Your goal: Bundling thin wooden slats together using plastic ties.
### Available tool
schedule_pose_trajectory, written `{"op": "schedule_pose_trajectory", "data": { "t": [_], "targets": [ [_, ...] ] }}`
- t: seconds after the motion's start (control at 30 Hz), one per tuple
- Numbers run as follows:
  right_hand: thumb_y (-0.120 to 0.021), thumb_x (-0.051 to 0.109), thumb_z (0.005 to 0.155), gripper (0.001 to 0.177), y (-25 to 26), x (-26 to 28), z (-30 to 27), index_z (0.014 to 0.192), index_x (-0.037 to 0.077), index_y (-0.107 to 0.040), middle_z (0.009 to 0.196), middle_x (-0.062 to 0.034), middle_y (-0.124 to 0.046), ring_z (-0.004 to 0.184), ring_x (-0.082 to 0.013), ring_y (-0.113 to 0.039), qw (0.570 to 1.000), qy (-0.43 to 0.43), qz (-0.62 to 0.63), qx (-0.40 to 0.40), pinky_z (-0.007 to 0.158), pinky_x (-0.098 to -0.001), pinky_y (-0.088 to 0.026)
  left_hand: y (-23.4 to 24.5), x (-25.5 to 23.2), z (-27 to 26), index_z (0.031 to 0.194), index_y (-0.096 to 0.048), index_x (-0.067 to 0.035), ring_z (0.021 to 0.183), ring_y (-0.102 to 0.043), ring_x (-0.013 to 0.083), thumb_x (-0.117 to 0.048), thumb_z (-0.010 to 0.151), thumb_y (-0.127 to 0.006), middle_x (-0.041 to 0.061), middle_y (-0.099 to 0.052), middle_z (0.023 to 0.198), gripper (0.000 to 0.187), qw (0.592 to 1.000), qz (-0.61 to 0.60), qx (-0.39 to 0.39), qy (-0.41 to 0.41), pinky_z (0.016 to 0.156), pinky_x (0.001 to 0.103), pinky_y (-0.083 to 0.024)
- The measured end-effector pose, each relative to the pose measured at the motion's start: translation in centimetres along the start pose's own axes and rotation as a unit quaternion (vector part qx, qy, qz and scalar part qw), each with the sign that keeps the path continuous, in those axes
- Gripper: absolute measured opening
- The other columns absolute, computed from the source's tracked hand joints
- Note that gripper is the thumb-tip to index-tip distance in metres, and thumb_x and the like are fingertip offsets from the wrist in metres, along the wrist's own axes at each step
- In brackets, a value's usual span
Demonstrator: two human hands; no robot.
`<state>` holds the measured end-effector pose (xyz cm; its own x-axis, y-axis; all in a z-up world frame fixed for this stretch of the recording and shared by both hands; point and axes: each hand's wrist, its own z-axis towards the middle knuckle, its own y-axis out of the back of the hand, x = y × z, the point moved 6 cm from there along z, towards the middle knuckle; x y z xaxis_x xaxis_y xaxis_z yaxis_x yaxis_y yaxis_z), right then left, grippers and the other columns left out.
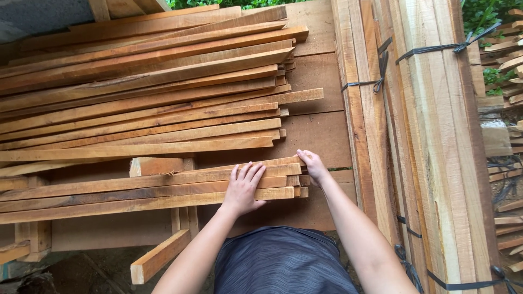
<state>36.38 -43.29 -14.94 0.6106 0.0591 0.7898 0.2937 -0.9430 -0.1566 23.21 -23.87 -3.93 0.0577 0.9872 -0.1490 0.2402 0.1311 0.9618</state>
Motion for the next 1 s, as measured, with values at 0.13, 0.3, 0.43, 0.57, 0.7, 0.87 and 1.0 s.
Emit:
{"op": "schedule_pose_trajectory", "data": {
  "t": [0.13,0.3,0.43,0.57,0.7,0.87,1.0],
  "targets": [
    [-0.074,0.035,0.093,0.024,0.0,1.8,-0.9,0.083,0.013,-0.071,0.069,0.0017,-0.059,0.064,-0.0108,-0.052,0.999,-0.027,0.025,-0.001,0.06,-0.0242,-0.038,-0.2,-0.7,0.2,0.155,-0.038,-0.022,0.145,-0.034,0.0223,-0.063,0.05,-0.085,-0.004,-0.041,0.156,0.122,1.0,0.013,-0.017,-0.002,0.121,0.055,-0.021],
    [-0.054,0.034,0.101,0.043,-1.8,4.4,-0.5,0.077,0.007,-0.077,0.084,-0.0129,-0.077,0.085,-0.0219,-0.062,0.999,-0.007,-0.024,-0.03,0.087,-0.0307,-0.042,0.0,-0.2,0.4,0.156,-0.037,-0.023,0.144,-0.035,0.0213,-0.062,0.048,-0.086,-0.004,-0.041,0.156,0.125,1.0,0.013,-0.026,0.002,0.12,0.054,-0.022],
    [-0.052,0.039,0.103,0.05,0.3,-0.4,2.8,0.071,0.008,-0.076,0.077,-0.0111,-0.076,0.082,-0.0204,-0.063,0.995,0.014,-0.068,-0.071,0.083,-0.0282,-0.042,0.2,-0.4,0.3,0.155,-0.038,-0.023,0.145,-0.035,0.0205,-0.064,0.048,-0.085,-0.005,-0.042,0.155,0.123,0.999,0.014,-0.031,0.003,0.12,0.053,-0.022],
    [-0.06,0.039,0.104,0.037,2.1,0.0,1.1,0.089,0.011,-0.078,0.089,-0.0097,-0.074,0.093,-0.0236,-0.068,0.969,0.083,-0.163,-0.163,0.087,-0.0354,-0.049,0.0,-0.1,0.2,0.155,-0.038,-0.024,0.143,-0.037,0.019,-0.063,0.049,-0.085,-0.005,-0.043,0.154,0.123,1.0,-0.005,-0.026,0.008,0.12,0.053,-0.022],
    [-0.065,0.034,0.104,0.026,4.2,-0.9,-4.7,0.09,0.014,-0.076,0.079,-0.0056,-0.074,0.079,-0.0217,-0.071,0.94,0.098,-0.246,-0.216,0.074,-0.0358,-0.055,-0.2,-0.1,0.2,0.156,-0.037,-0.024,0.14,-0.042,0.0187,-0.062,0.048,-0.087,-0.004,-0.046,0.152,0.125,0.999,-0.027,-0.035,0.011,0.119,0.052,-0.023],
    [-0.073,0.031,0.094,0.032,1.0,-0.7,-8.3,0.118,0.011,-0.075,0.106,-0.0111,-0.078,0.101,-0.0246,-0.074,0.962,0.034,-0.253,-0.094,0.086,-0.0381,-0.06,-0.6,0.2,0.5,0.156,-0.038,-0.025,0.138,-0.043,0.0192,-0.06,0.048,-0.087,-0.005,-0.047,0.152,0.124,0.999,-0.018,-0.046,-0.001,0.118,0.052,-0.024],
    [-0.076,0.043,0.088,0.05,0.6,-3.3,-6.5,0.126,0.011,-0.072,0.107,-0.008,-0.079,0.111,-0.0256,-0.072,0.957,-0.033,-0.278,-0.068,0.096,-0.0417,-0.055,-0.3,0.0,0.1,0.156,-0.038,-0.024,0.139,-0.042,0.021,-0.058,0.05,-0.088,-0.002,-0.046,0.152,0.122,0.999,-0.014,-0.052,-0.006,0.119,0.053,-0.024]
  ]
}}
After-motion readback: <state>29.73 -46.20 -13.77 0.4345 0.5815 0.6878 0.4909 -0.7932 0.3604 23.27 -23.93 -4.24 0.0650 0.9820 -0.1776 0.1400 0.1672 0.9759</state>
